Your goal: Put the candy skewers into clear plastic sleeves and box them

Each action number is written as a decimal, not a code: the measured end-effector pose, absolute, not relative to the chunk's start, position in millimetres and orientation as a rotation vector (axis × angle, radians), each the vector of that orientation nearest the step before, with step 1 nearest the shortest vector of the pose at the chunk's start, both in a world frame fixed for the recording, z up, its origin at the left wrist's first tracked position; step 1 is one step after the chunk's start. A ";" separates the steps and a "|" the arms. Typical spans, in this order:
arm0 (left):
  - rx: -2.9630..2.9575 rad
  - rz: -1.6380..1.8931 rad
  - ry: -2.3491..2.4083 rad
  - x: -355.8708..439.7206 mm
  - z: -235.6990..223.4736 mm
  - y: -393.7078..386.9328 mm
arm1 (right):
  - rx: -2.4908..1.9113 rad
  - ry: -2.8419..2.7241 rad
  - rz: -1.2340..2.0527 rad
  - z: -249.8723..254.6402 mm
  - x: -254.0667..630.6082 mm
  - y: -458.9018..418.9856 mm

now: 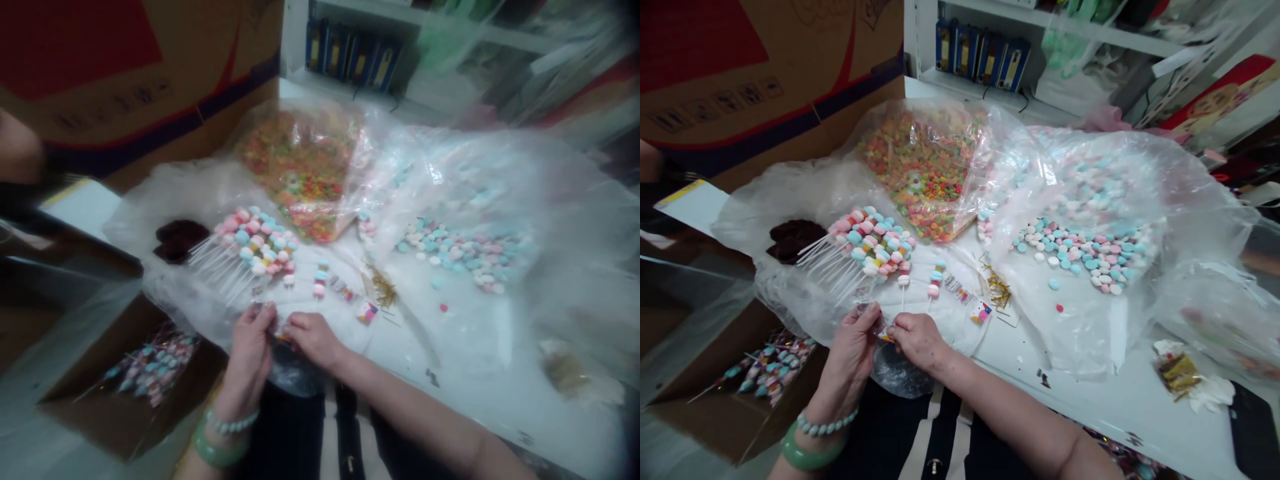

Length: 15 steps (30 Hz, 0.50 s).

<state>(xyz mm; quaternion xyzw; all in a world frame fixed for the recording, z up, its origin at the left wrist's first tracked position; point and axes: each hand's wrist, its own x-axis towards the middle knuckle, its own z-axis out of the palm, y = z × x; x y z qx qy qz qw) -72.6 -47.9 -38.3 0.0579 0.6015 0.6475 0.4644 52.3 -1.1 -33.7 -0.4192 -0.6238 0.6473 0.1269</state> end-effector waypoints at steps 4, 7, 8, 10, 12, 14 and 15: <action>0.922 1.469 2.048 -88.3 -27.4 -57.4 | -1.081 -1.807 1.949 -33.3 54.4 1.2; 1.567 1.018 2.533 -109.0 -18.7 -55.1 | -1.188 -1.684 2.012 -35.9 54.9 1.8; 1.699 0.843 2.640 -115.8 -18.3 -52.4 | -1.264 -1.632 2.023 -37.0 54.3 1.6; 1.876 0.550 2.715 -127.9 -21.9 -45.4 | -1.396 -1.528 2.042 -38.7 52.8 1.2; 2.010 0.347 2.659 -138.0 -29.1 -37.9 | -1.436 -1.461 2.063 -39.6 51.8 1.6; 2.084 0.262 2.616 -146.2 -35.7 -31.9 | -1.433 -1.418 2.093 -39.5 52.4 3.2; 2.099 0.289 2.611 -149.3 -37.6 -29.9 | -1.435 -1.400 2.101 -39.1 53.3 4.3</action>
